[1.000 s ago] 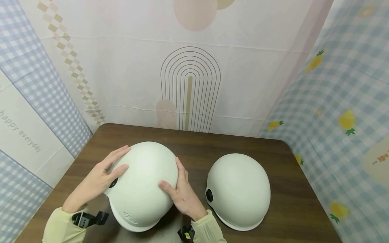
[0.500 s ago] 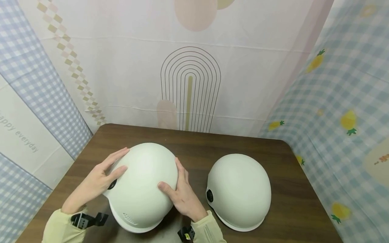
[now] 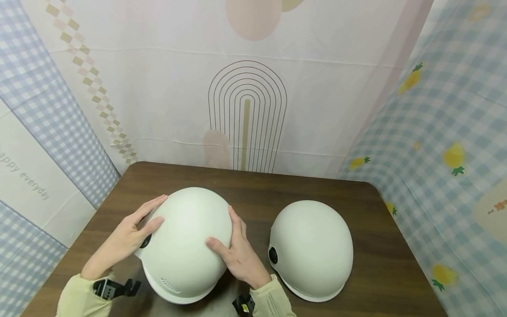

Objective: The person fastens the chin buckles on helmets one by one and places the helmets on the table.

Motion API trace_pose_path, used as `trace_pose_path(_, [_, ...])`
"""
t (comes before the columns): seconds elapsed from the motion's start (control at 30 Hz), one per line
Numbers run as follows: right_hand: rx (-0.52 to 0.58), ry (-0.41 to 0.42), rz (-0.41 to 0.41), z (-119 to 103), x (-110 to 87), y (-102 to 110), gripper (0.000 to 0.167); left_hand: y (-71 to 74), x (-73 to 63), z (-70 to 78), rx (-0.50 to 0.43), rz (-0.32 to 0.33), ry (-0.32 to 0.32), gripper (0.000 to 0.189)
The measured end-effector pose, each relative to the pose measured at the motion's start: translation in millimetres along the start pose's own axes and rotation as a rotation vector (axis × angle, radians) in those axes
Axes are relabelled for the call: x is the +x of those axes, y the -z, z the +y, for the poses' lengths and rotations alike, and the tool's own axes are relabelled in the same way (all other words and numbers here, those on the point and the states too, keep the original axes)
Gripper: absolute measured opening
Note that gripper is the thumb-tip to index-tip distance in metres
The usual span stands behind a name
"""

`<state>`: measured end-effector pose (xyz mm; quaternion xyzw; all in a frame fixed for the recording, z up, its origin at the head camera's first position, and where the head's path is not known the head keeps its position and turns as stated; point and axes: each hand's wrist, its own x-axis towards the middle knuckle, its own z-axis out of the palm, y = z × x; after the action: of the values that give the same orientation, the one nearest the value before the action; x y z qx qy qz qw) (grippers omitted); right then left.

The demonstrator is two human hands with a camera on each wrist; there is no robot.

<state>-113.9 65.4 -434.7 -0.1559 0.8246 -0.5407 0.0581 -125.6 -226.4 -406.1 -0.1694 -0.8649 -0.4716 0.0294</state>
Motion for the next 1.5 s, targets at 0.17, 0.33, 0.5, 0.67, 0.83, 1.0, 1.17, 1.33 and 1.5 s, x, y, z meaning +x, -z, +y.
trace_pose_path(0.17, [-0.005, 0.0, -0.007, -0.9, -1.0, -0.9, 0.084, 2.4, -1.2, -0.9, -0.011, -0.007, 0.007, 0.054])
trace_pose_path(0.33, [-0.01, -0.004, -0.02, -1.8, -2.0, -1.3, 0.085, 3.4, -2.7, -4.0, -0.014, -0.001, 0.008, 0.054])
trace_pose_path(0.5, [-0.028, -0.004, -0.026, -1.8, -2.3, -0.7, 0.086, 4.1, -4.4, -4.7, -0.021, -0.008, 0.025, 0.054])
trace_pose_path(0.67, [-0.047, -0.004, -0.026, -1.7, -1.9, -0.2, 0.086, 4.4, -5.0, -4.8, -0.019, -0.014, 0.031, 0.054])
trace_pose_path(0.83, [-0.06, -0.009, -0.027, -2.2, -2.3, 0.3, 0.086, 4.6, -4.9, -4.7, -0.019, -0.012, 0.031, 0.054])
trace_pose_path(1.0, [-0.073, -0.006, -0.031, -1.9, -2.1, 1.3, 0.087, 4.4, -5.2, -5.3, -0.02, -0.007, 0.041, 0.054])
trace_pose_path(1.17, [-0.084, -0.012, -0.044, -2.1, -1.8, 2.1, 0.088, 4.1, -5.4, -5.5, -0.025, -0.007, 0.045, 0.054])
trace_pose_path(1.33, [-0.132, -0.033, -0.036, -2.8, -1.0, 3.2, 0.091, 1.7, -5.6, -5.1, -0.035, -0.02, 0.053, 0.056])
trace_pose_path(1.5, [-0.188, -0.07, -0.029, -4.8, -2.5, 5.5, 0.096, -2.4, -5.7, -6.3, -0.025, -0.035, 0.068, 0.057])
